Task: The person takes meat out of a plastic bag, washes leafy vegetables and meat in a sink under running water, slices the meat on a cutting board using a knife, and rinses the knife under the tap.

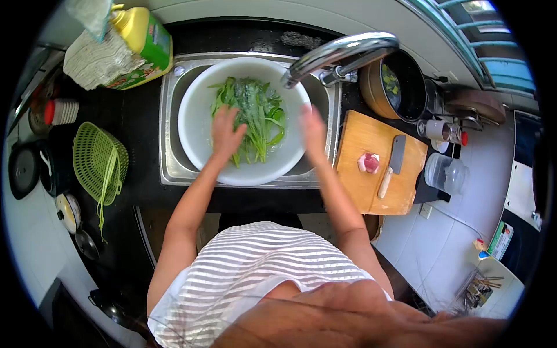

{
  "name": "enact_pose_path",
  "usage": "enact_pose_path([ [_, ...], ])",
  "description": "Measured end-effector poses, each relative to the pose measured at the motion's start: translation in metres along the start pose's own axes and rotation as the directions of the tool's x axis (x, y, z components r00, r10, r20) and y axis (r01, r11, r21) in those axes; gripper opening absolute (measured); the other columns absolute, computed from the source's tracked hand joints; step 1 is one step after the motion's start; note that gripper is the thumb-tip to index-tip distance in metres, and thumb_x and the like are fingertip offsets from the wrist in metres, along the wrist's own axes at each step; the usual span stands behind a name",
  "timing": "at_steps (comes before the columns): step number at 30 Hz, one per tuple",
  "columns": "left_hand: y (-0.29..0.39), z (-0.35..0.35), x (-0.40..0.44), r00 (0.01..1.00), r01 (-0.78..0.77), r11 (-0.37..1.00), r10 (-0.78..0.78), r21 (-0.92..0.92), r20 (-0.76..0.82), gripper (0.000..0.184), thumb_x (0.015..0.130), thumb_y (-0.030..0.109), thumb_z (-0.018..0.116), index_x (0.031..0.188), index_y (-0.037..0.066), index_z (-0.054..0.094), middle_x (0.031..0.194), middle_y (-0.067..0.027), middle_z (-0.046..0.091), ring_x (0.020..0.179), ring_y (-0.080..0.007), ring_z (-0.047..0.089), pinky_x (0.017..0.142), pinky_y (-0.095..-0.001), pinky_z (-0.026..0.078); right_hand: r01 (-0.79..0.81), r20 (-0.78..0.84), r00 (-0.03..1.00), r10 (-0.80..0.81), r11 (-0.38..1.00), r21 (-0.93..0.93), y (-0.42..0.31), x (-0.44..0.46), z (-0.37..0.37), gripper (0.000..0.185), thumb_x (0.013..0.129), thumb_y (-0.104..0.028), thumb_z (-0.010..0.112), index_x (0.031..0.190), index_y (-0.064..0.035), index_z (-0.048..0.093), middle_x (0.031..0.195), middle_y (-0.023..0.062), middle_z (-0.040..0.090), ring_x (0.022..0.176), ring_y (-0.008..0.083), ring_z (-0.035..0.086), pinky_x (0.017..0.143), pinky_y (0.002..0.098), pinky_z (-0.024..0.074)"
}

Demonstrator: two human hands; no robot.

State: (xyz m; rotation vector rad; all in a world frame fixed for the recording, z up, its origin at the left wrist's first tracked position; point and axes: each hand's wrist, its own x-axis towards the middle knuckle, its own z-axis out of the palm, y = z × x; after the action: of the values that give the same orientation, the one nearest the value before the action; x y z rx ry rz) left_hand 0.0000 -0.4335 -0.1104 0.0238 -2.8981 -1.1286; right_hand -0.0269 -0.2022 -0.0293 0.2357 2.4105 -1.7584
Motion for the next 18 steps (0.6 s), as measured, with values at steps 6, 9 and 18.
enact_pose_path([
  [6, -0.069, 0.027, 0.001, 0.790, 0.539, 0.663, -0.612, -0.520, 0.038, 0.071, 0.070, 0.034, 0.065, 0.122, -0.005, 0.035, 0.117, -0.0233, 0.044, 0.111, -0.0332, 0.040, 0.093, -0.0389, 0.031, -0.383, -0.048, 0.910, 0.411, 0.881, 0.276, 0.077, 0.025, 0.074, 0.056, 0.079, -0.025, 0.050, 0.121, 0.0081, 0.034, 0.122, 0.0223, 0.041, 0.113, 0.0303, 0.039, 0.094, 0.0335, 0.0298],
  [9, -0.057, 0.035, 0.009, 0.737, 0.572, 0.471, -0.654, -0.671, 0.169, 0.073, 0.070, 0.038, 0.066, 0.121, -0.004, 0.036, 0.118, -0.0198, 0.045, 0.107, -0.0293, 0.045, 0.091, -0.0356, 0.034, -0.556, -0.171, 0.804, 0.569, 0.822, 0.121, 0.075, 0.031, 0.108, 0.057, 0.079, -0.034, 0.048, 0.117, 0.0084, 0.040, 0.119, 0.0238, 0.042, 0.111, 0.0315, 0.041, 0.091, 0.0344, 0.0312],
  [18, -0.023, 0.039, 0.000, 0.740, 0.642, 0.223, -0.432, -0.734, 0.516, 0.070, 0.070, 0.033, 0.068, 0.123, 0.004, 0.033, 0.113, -0.0129, 0.049, 0.103, -0.0235, 0.049, 0.085, -0.0348, 0.041, -0.611, 0.412, 0.790, 0.454, 0.528, 0.590, 0.064, 0.008, 0.154, 0.067, 0.082, -0.056, 0.035, 0.120, 0.0000, 0.041, 0.115, 0.0162, 0.048, 0.104, 0.0278, 0.046, 0.090, 0.0402, 0.0350],
])
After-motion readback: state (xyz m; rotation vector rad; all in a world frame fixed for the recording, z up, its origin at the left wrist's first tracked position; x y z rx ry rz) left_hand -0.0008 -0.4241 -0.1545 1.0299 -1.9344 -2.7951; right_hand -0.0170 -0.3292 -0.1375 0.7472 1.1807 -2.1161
